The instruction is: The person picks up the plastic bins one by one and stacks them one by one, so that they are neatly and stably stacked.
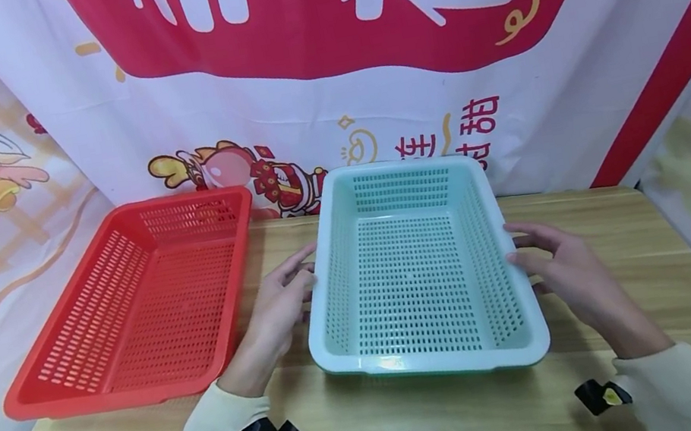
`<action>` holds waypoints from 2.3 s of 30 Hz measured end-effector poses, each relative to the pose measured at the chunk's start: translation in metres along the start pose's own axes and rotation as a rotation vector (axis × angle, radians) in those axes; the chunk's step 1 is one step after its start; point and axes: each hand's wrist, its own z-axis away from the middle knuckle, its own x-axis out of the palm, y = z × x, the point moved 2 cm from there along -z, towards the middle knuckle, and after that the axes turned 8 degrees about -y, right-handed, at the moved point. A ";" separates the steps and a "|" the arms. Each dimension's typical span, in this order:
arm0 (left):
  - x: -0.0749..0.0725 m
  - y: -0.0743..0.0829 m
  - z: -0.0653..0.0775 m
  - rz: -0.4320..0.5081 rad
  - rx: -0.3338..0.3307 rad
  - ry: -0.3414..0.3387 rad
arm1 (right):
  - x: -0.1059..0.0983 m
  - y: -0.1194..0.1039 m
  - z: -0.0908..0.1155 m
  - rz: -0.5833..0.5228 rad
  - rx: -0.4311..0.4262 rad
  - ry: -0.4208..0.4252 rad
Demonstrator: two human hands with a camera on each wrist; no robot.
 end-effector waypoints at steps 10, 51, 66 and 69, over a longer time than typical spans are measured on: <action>-0.005 -0.001 -0.002 0.007 0.016 0.048 | 0.004 -0.009 -0.006 -0.010 0.014 0.006; -0.025 0.011 0.024 -0.197 0.060 -0.066 | 0.009 -0.022 0.019 0.208 -0.074 0.133; -0.053 0.021 0.051 -0.412 0.134 -0.056 | 0.036 -0.066 0.040 0.250 -0.246 0.199; -0.060 0.023 0.055 -0.440 0.146 -0.050 | 0.047 -0.076 0.043 0.230 -0.283 0.190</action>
